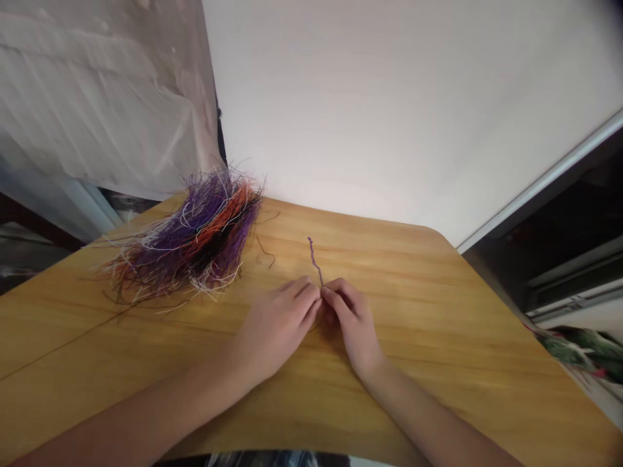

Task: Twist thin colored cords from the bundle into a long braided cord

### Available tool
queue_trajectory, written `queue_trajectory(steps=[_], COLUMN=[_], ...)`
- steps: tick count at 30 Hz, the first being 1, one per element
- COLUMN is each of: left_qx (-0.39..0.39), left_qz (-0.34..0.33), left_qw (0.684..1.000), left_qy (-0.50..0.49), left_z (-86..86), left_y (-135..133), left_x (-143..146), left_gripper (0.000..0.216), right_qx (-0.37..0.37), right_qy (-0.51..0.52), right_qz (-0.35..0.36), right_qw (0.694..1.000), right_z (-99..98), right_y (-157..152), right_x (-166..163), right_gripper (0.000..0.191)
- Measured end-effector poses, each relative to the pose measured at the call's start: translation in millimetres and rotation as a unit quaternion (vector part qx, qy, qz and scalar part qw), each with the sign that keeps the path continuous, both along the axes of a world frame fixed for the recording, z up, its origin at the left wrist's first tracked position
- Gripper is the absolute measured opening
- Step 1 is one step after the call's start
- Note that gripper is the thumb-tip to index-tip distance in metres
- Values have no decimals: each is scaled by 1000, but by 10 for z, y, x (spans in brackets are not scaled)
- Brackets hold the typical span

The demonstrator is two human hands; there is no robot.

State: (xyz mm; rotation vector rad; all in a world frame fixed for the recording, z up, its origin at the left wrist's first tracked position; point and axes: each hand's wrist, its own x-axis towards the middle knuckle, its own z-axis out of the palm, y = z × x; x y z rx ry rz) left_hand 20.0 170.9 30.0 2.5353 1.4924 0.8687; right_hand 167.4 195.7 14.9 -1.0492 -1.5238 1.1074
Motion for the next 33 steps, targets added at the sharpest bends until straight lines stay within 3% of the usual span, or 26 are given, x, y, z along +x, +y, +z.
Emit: queue_trajectory(steps=[6,11,15,17,19,21,23,24,29,33], left_qx=[65,100,132,138,115,67,17,-11,-193,-193], left_qz=[-47,-137,-242,-255,-207,-96,2,18,-35,-21], left_qw=[992,969,951,954,971,986,987,986,953,953], left_qy=[96,181,143,74,-26,-118,-159,-167,-230,-233], left_z=[-131,-159,-49,49,130,160,131,102,6,30], left_y=[-56,-159,-285,-307,-277,-194,-81,-25,117,99], left_x=[83,140,135,81,9,-55,-95,-104,-102,-93], left_gripper=[17,22,23,26,21,18,15,13,25,25], right_qx=[-36,-65,-72,-71,-71,-70,-65,-62,-55,-76], right_qy=[60,104,120,116,106,94,82,77,57,49], right_qz=[-30,-60,-55,-43,-21,3,21,27,30,34], right_qw=[997,991,989,990,992,993,994,995,996,995], right_z=[-3,-7,-13,-10,5,32,64,79,117,128], right_y=[-24,55,137,144,121,79,35,17,-10,-8], right_x=[-2,54,111,117,100,67,32,18,-6,8], right_gripper=[18,22,23,22,21,20,19,19,21,20])
